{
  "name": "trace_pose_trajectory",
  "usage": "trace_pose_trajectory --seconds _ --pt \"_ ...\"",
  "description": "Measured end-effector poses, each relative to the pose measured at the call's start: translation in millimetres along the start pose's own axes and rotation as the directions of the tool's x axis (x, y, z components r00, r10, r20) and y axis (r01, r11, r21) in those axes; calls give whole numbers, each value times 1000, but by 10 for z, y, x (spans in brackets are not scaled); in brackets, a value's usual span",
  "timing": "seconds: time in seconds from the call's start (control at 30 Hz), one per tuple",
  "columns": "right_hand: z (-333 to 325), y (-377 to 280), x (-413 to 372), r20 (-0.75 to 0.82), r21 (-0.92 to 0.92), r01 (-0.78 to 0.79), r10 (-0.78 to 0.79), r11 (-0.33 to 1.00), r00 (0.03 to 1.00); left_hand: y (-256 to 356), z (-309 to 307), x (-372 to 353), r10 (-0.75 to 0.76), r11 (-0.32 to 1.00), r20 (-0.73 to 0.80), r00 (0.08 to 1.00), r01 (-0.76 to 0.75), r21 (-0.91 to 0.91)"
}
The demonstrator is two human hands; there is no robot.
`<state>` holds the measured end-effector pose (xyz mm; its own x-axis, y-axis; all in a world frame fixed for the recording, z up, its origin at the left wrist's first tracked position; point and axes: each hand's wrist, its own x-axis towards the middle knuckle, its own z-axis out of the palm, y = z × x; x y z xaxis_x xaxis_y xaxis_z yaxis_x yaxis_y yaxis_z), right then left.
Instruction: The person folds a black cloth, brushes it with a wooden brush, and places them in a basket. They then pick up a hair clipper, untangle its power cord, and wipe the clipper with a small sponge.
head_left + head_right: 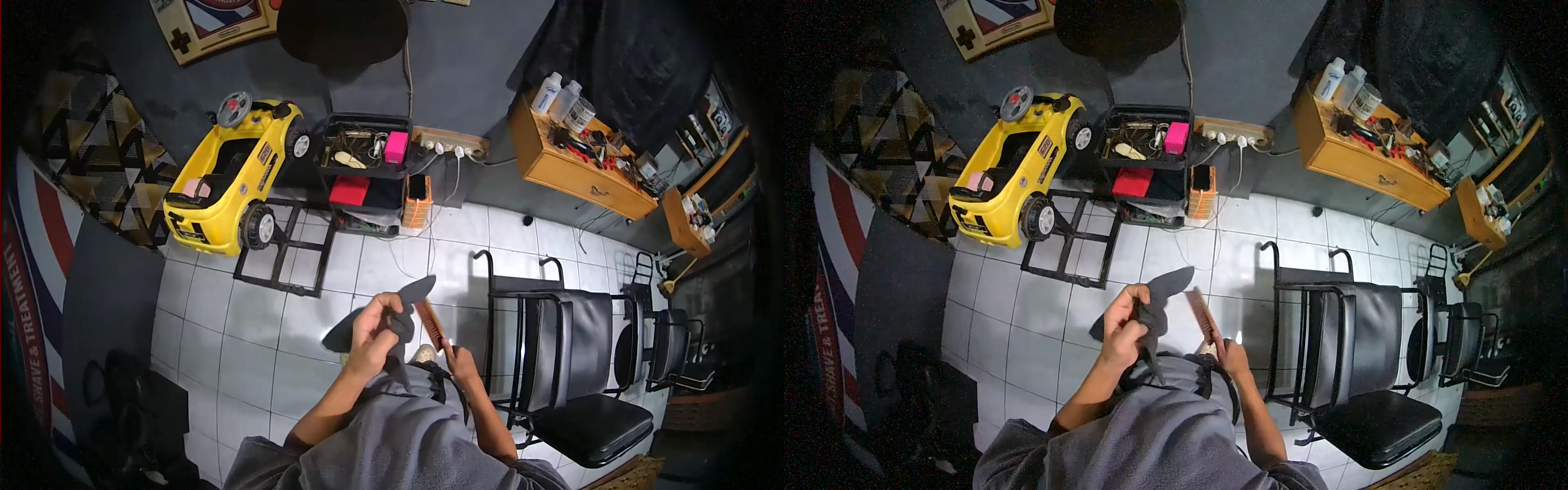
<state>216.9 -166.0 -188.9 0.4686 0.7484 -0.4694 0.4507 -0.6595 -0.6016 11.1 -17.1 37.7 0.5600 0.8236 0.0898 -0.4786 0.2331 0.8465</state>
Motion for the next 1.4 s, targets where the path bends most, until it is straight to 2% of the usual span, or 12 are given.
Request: trace_pose_trajectory --seconds 0.17,0.23,0.27,0.5,0.67,0.77,0.83,0.9,1.07,1.2,1.3,1.4 --pt "-470 -771 -323 -42 463 80 -68 883 997 -108 14 58 19 970 -101 995 6 243" --pt "-654 -1111 -568 84 792 11 -126 611 988 -82 124 113 137 890 -107 985 -75 450" --pt "-704 -1244 -654 131 902 -44 -175 430 976 46 202 88 -46 926 -143 989 96 366" --pt "-316 -1087 -353 -192 426 444 -401 788 896 67 86 101 18 923 136 990 -68 378" --pt "-270 -696 -211 -123 -40 70 -75 997 990 17 -92 6 -34 932 120 992 -11 363" --pt "-256 -400 -78 -182 -218 86 -127 972 975 -5 -176 -76 -123 974 92 988 102 204" --pt "-369 -560 -105 -98 258 55 -31 965 995 3 -166 -73 -100 975 56 993 87 203" --pt "-555 -806 -252 101 761 -33 -69 648 992 7 -176 -93 -109 976 29 994 102 192" --pt "-755 -1313 -617 68 934 119 -493 338 867 34 -183 -96 -89 983 61 994 78 165" --pt "-397 -1247 -390 214 760 92 -382 643 899 137 -86 -22 -7 972 76 997 -11 234" --pt "-199 -968 -208 100 259 157 -188 953 977 174 -109 15 51 950 120 992 -85 300" --pt "-115 -617 -103 36 -123 48 -44 991 998 109 -181 -41 31 970 126 991 -60 234"
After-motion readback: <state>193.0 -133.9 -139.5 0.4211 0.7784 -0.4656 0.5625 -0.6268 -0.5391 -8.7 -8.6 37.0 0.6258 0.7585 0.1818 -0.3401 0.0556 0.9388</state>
